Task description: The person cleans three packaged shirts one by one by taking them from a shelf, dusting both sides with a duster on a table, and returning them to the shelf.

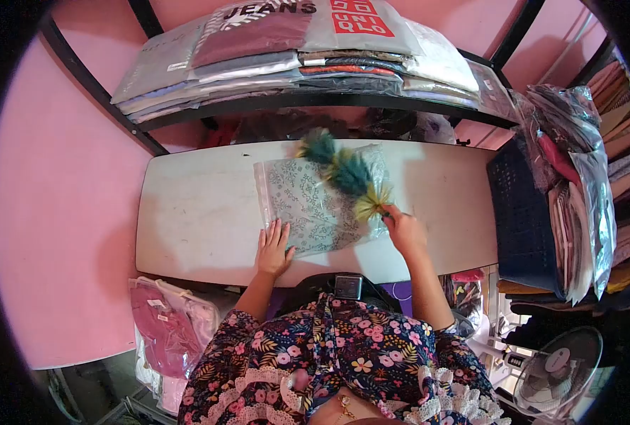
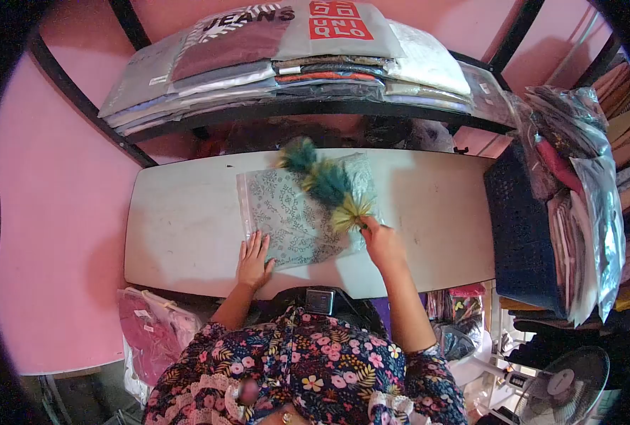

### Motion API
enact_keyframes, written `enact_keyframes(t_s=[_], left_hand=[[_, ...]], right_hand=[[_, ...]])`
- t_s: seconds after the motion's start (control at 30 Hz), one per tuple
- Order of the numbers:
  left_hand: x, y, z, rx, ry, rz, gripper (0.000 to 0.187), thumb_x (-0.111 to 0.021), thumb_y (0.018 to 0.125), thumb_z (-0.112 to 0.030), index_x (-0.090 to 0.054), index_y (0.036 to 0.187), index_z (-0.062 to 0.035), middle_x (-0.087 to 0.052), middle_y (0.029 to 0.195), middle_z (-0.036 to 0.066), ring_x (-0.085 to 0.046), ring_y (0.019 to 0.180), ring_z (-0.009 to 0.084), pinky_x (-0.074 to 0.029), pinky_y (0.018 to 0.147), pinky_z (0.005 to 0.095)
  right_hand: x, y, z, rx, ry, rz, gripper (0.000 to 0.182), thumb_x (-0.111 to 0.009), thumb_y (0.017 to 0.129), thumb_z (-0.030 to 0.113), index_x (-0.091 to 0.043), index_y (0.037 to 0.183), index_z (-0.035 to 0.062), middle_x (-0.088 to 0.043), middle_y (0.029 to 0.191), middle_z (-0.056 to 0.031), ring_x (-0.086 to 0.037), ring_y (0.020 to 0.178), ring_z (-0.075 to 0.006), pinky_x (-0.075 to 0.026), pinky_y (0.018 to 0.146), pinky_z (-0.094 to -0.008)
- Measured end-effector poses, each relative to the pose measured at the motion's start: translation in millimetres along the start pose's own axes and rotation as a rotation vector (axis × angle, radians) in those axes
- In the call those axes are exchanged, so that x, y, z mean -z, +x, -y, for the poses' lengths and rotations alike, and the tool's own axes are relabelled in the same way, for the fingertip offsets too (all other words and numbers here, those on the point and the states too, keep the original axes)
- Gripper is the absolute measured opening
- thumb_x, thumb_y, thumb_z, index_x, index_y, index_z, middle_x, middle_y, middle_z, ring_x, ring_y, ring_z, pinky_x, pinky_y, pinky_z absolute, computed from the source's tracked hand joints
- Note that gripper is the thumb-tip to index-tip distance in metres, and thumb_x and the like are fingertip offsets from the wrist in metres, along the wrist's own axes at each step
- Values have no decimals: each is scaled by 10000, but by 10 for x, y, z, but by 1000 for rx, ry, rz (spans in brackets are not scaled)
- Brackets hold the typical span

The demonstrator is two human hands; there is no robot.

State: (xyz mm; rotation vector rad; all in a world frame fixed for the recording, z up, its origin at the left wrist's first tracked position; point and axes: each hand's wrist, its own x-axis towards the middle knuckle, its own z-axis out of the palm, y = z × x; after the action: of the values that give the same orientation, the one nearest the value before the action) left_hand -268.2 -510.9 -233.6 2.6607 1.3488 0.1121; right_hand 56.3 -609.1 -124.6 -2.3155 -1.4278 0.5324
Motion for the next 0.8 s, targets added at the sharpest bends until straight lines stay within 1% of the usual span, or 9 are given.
enact_keyframes(t_s=[0.13,0.2,0.4,0.63,0.7,0.73,0.8], left_hand=[[35,-4,-18,5,-9,34,700,-567,837,-298,-258,1430,-90,-186,1501,138,-161,1393,279,-116,1124,467],[51,-1,-22,-4,-16,25,703,-567,837,-301,-256,1431,-92,-187,1500,142,-166,1391,286,-118,1121,473],[37,-2,-8,-5,-4,23,703,-566,839,-310,-255,1431,-94,-198,1495,149,-175,1388,288,-120,1120,474],[-21,-23,21,-5,0,17,704,-567,839,-316,-255,1432,-97,-196,1497,144,-172,1391,282,-123,1119,472],[-33,-7,25,-6,-7,-34,682,-572,835,-342,-300,1419,-117,-223,1491,125,-189,1386,270,-142,1113,484],[-30,4,24,-5,-7,-36,682,-572,835,-342,-300,1419,-117,-223,1491,125,-189,1386,270,-142,1113,484],[-19,-12,17,-9,-8,-33,681,-566,839,-350,-297,1421,-123,-222,1492,127,-190,1385,273,-138,1114,484]], right_hand=[[-96,-46,-65,-21,44,-21,284,-592,847,253,-578,1124,191,-650,834,-179,-618,796,-390,-487,687,-492],[-89,-48,-121,-20,35,-47,287,-578,858,234,-563,1140,182,-657,861,-172,-628,814,-372,-495,693,-489],[-6,-91,-127,-98,-28,-40,280,-571,862,243,-564,1140,202,-657,851,-172,-629,808,-371,-494,690,-489],[-39,-115,-155,-74,-25,-54,274,-574,860,240,-571,1131,206,-656,834,-176,-630,795,-371,-495,682,-491],[-9,-96,-183,-98,-57,-80,272,-567,865,256,-572,1133,209,-657,831,-169,-634,787,-369,-499,675,-490],[-3,-79,-211,-96,-57,-82,272,-567,865,256,-572,1133,209,-657,831,-169,-634,787,-369,-499,675,-490],[-1,-72,-276,-157,-104,-125,272,-555,874,281,-568,1140,224,-658,821,-171,-636,779,-374,-504,666,-494]])
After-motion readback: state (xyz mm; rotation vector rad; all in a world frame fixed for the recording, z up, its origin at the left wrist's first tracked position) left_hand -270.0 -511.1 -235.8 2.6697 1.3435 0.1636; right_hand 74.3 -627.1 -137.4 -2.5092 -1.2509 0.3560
